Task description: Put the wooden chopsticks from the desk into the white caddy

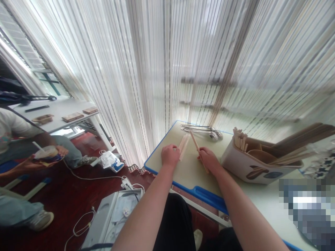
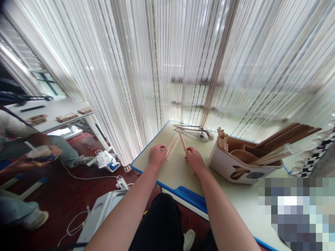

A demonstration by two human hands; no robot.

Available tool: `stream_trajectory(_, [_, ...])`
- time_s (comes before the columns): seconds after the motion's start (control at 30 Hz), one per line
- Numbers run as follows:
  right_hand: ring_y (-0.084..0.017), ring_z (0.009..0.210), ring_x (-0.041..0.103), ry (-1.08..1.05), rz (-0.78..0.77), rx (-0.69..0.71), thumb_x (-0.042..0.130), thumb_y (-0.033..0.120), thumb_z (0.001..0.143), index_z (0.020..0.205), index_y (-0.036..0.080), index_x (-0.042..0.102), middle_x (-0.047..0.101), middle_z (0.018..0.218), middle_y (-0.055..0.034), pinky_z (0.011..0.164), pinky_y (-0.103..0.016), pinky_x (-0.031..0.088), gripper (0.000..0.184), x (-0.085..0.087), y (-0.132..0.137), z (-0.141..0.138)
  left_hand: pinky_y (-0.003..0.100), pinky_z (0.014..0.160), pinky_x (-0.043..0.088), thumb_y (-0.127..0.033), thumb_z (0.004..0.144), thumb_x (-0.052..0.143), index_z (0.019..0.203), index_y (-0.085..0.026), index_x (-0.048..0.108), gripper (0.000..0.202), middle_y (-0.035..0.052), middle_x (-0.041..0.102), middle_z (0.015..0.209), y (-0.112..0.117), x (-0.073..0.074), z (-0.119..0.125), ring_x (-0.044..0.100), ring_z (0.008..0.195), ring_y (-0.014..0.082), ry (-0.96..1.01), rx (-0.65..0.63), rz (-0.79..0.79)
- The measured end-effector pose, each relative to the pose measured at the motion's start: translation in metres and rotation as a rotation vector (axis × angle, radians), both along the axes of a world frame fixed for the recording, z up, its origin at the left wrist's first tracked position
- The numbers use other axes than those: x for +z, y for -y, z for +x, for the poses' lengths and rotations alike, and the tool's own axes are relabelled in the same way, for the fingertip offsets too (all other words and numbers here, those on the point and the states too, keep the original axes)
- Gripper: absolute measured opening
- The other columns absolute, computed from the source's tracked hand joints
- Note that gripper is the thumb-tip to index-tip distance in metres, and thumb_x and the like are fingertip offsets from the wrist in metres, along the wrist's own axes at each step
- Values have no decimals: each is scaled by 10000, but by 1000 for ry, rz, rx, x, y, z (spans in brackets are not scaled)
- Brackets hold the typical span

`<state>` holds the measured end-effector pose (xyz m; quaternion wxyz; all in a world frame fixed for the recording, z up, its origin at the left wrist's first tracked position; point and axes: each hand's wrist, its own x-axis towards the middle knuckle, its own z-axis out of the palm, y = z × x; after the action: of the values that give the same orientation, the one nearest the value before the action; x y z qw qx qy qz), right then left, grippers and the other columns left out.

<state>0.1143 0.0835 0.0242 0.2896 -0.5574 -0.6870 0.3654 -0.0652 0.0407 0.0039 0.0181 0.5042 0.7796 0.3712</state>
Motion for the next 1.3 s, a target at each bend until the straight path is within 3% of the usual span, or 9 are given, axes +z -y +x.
stream_trajectory(0.37, [-171, 637, 549, -75, -21, 7, 370, 315, 766, 807, 201, 562, 588, 646, -26, 526, -254, 377, 227, -4, -2, 0, 331, 870, 412, -313, 763, 527, 836, -195, 669, 199, 72, 672, 901, -4, -1, 0, 564, 952, 226, 15, -7, -15])
stream_trajectory(0.63, [-127, 606, 559, -634, -270, 11, 546, 327, 704, 781, 199, 529, 528, 663, 23, 536, -231, 405, 150, 6, 2, -4, 325, 885, 397, -320, 768, 508, 850, -188, 672, 226, 75, 667, 907, -4, 0, 1, 552, 965, 226, 13, -8, -53])
stream_trajectory(0.73, [-119, 587, 555, -727, -307, 25, 577, 321, 688, 780, 197, 534, 524, 664, 27, 529, -230, 409, 160, 5, 0, -4, 324, 893, 392, -329, 774, 503, 858, -187, 674, 238, 74, 668, 903, -4, 0, 1, 549, 976, 227, 12, -7, -76])
stream_trajectory(1.3, [-111, 537, 529, -795, -359, 26, 590, 262, 680, 727, 187, 525, 502, 609, 35, 473, -233, 369, 110, 4, 2, -5, 314, 875, 400, -332, 772, 511, 844, -182, 683, 240, 74, 679, 888, -5, 0, 2, 566, 955, 218, -30, -9, -56])
